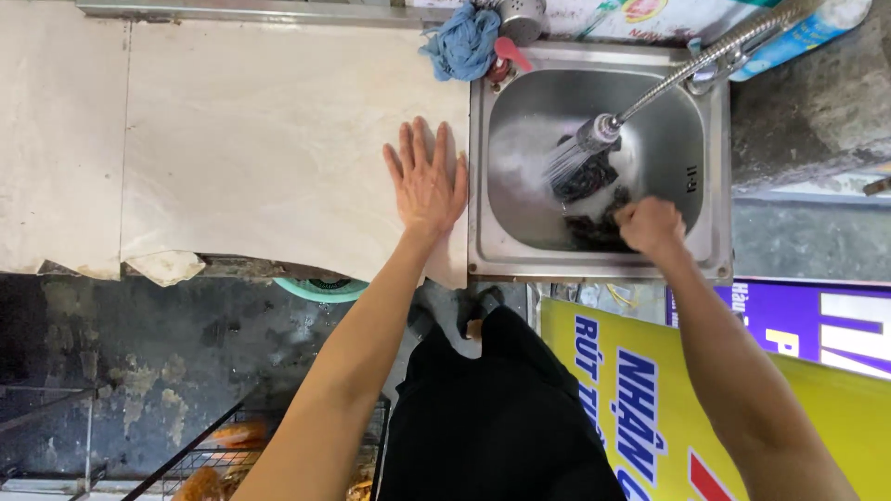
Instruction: Washing and wringing out a cloth in a sink and then hanging it to dry.
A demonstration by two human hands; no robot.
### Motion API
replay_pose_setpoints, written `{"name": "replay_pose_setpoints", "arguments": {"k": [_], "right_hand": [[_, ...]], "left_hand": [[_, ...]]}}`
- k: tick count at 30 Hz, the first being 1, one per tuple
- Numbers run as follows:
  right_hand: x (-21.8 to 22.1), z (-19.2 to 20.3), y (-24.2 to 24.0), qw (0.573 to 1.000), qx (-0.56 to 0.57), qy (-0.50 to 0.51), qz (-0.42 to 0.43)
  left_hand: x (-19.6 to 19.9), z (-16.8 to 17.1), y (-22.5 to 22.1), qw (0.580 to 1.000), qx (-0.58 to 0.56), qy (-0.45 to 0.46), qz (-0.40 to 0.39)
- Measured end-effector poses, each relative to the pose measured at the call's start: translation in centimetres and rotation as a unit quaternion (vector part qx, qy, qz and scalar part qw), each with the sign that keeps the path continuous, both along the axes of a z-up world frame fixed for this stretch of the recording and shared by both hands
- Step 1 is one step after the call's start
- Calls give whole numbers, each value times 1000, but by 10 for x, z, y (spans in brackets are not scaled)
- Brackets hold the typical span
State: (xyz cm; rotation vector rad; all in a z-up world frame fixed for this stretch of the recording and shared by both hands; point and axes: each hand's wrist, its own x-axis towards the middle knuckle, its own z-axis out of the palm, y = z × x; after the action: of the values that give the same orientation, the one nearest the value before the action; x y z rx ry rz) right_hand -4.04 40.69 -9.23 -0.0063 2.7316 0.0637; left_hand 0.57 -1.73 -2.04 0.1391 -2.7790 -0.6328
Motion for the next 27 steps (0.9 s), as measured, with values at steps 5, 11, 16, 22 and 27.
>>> {"name": "replay_pose_setpoints", "arguments": {"k": [5,11,16,22,27], "right_hand": [[5,134,-69,965,-224,106,-86],[13,233,-122,958,-242,128,85],[-10,172,-108,983,7,-67,169],[-24,97,-100,931,-338,-115,71],[-30,72,-91,846,-530,-49,1]], "left_hand": [[0,6,-1,1000,-8,-23,-7],[-1,3,1,1000,-3,-16,-1],[-1,3,4,1000,-12,-11,7],[1,12,7,1000,-18,-8,23],[-1,18,10,999,-21,-9,33]]}}
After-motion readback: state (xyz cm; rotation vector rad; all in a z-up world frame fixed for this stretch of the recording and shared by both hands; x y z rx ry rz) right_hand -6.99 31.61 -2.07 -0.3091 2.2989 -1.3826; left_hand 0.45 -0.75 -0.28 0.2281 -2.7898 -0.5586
